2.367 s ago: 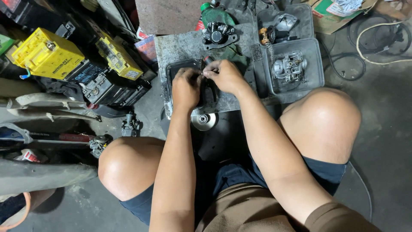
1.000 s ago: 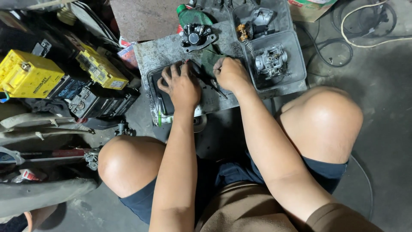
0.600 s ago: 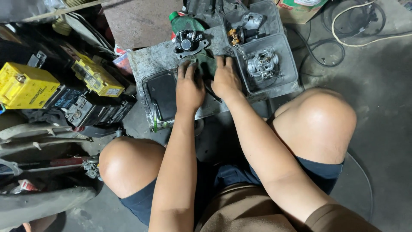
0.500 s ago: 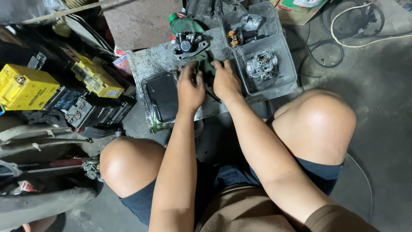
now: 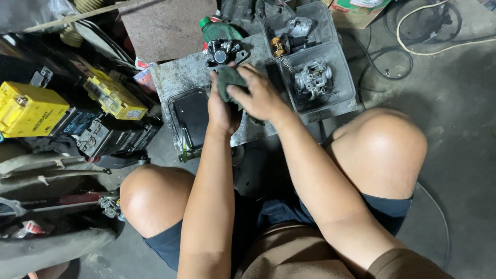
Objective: Cleaning and inspecting small motorcycle carburetor components using a cloth and small tools.
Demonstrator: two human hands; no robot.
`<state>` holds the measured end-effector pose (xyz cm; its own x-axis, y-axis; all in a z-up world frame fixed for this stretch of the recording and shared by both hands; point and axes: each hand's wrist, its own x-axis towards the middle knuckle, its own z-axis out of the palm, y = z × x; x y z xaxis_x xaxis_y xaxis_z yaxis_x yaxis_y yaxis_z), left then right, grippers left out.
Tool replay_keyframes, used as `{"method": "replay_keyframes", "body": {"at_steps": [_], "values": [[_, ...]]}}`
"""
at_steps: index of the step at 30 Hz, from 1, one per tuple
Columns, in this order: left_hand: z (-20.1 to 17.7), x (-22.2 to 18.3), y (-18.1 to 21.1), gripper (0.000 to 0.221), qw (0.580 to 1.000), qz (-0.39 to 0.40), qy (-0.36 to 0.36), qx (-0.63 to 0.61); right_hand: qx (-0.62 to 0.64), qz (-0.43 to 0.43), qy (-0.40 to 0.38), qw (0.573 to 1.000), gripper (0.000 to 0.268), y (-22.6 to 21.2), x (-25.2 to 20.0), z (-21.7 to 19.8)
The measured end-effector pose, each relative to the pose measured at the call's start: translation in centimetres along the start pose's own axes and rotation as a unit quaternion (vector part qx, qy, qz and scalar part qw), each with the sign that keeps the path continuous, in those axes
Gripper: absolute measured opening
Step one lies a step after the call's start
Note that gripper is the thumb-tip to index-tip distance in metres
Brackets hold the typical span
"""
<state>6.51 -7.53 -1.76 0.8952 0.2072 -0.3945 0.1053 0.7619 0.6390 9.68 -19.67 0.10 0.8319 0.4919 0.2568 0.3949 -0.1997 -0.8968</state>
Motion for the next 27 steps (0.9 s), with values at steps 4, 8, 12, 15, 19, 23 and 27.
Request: {"method": "replay_keyframes", "body": {"at_steps": [4,8,12,15,19,23,27], "values": [[0.7,-1.0,0.9,0.068,0.999,-0.006,-0.028,-0.046,-0.089,-0.008,0.078,0.993,0.049,-1.0,-0.3,2.0],[3.2,-3.1,3.4,0.085,0.996,-0.042,-0.08,-0.007,-0.094,0.001,0.154,0.984,0.042,-1.5,0.7,1.4],[4.1,-4.0,4.2,0.097,0.985,-0.068,-0.133,0.081,-0.136,-0.002,0.169,0.976,0.05,-0.2,0.6,0.2],[4.6,-4.7,4.9,0.097,0.989,-0.076,-0.108,0.066,-0.146,-0.022,0.176,0.973,0.045,-0.7,0.6,0.1],[4.9,-5.1,6.2,0.107,0.988,-0.091,-0.117,0.052,-0.152,-0.02,0.19,0.97,0.043,-0.7,0.7,-0.4],[4.0,-5.6,7.7,0.095,0.991,-0.099,-0.083,0.034,-0.156,0.024,0.203,0.966,0.044,-0.6,0.8,-0.8],[2.4,-5.5,8.5,0.08,0.987,-0.031,-0.152,-0.05,-0.092,0.033,0.239,0.966,0.051,1.4,1.2,-0.7]]}}
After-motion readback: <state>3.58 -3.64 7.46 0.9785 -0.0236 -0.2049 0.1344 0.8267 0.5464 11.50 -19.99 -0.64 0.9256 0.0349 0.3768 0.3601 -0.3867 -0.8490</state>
